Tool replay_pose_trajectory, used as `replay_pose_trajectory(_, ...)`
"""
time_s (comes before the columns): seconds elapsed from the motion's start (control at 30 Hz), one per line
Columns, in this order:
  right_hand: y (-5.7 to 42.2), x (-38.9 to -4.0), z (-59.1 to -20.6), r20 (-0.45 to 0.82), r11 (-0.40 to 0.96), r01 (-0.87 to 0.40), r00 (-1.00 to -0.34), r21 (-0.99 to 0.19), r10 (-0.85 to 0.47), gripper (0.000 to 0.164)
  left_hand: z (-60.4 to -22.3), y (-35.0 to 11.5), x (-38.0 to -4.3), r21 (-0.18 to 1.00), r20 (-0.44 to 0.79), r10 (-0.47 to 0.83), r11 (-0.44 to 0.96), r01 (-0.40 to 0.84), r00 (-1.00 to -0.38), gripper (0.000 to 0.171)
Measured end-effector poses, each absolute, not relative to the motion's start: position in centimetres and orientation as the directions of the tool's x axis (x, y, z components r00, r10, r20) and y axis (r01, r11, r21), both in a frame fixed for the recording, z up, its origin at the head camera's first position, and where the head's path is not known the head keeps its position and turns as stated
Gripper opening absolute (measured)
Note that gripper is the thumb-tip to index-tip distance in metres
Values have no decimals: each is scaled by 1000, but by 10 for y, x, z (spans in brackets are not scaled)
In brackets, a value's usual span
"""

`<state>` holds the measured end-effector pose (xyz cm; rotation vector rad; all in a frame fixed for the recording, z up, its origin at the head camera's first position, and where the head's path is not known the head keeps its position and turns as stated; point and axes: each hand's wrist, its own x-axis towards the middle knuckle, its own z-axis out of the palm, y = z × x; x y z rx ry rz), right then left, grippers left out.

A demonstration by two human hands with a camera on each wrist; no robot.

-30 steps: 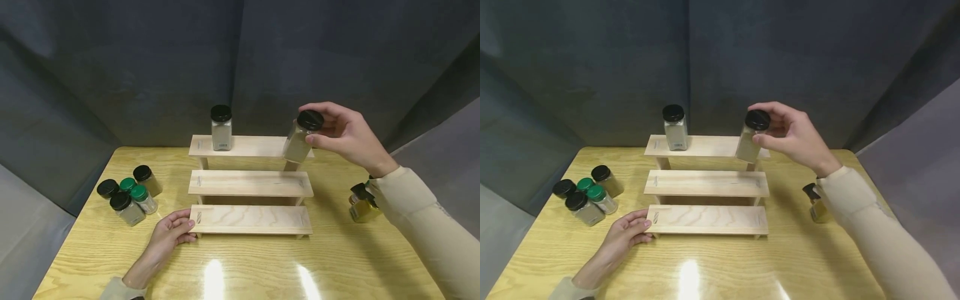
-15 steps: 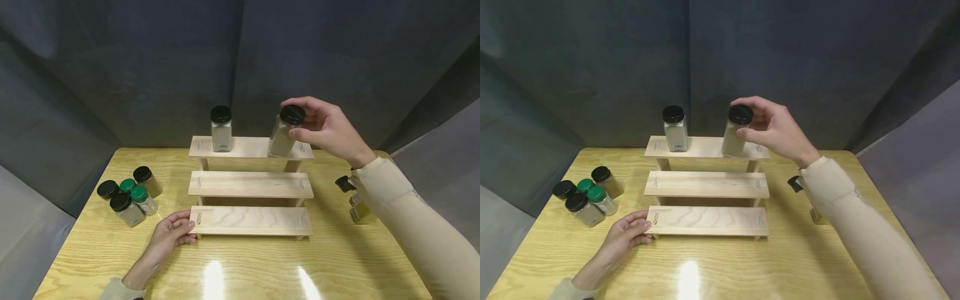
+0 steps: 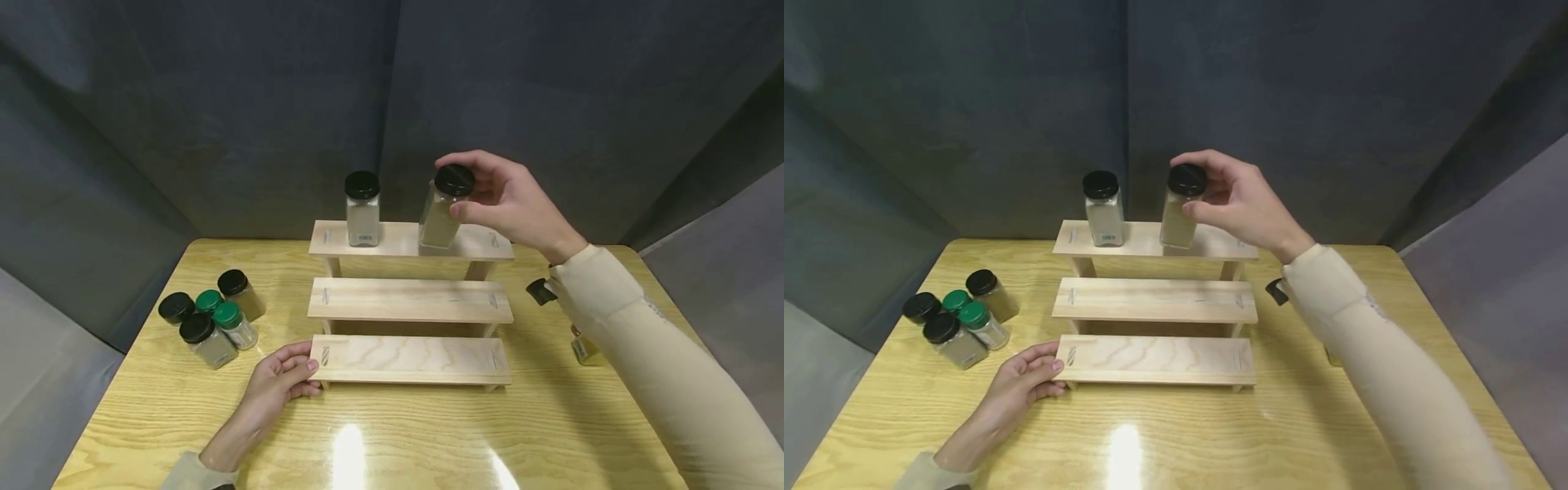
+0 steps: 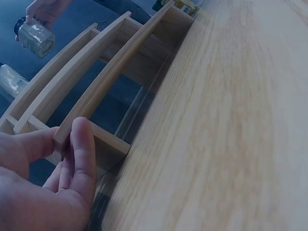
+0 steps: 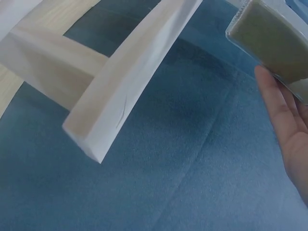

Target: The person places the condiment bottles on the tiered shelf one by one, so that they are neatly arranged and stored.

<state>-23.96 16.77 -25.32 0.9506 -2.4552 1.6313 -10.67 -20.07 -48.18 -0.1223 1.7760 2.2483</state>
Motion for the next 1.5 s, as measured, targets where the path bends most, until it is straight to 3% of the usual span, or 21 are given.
replay_pose_trajectory(0.53,156,-253,-259,352,252,-532,-781,-809,-516,53,-481,-199,-107,937,-232,165,-225,-266,-959,50)
replay_pose_trajectory(1.5,148,-259,-269,326,276,-523,-783,-806,-530,56,-481,-197,-101,940,-222,171,-224,-257,-960,50)
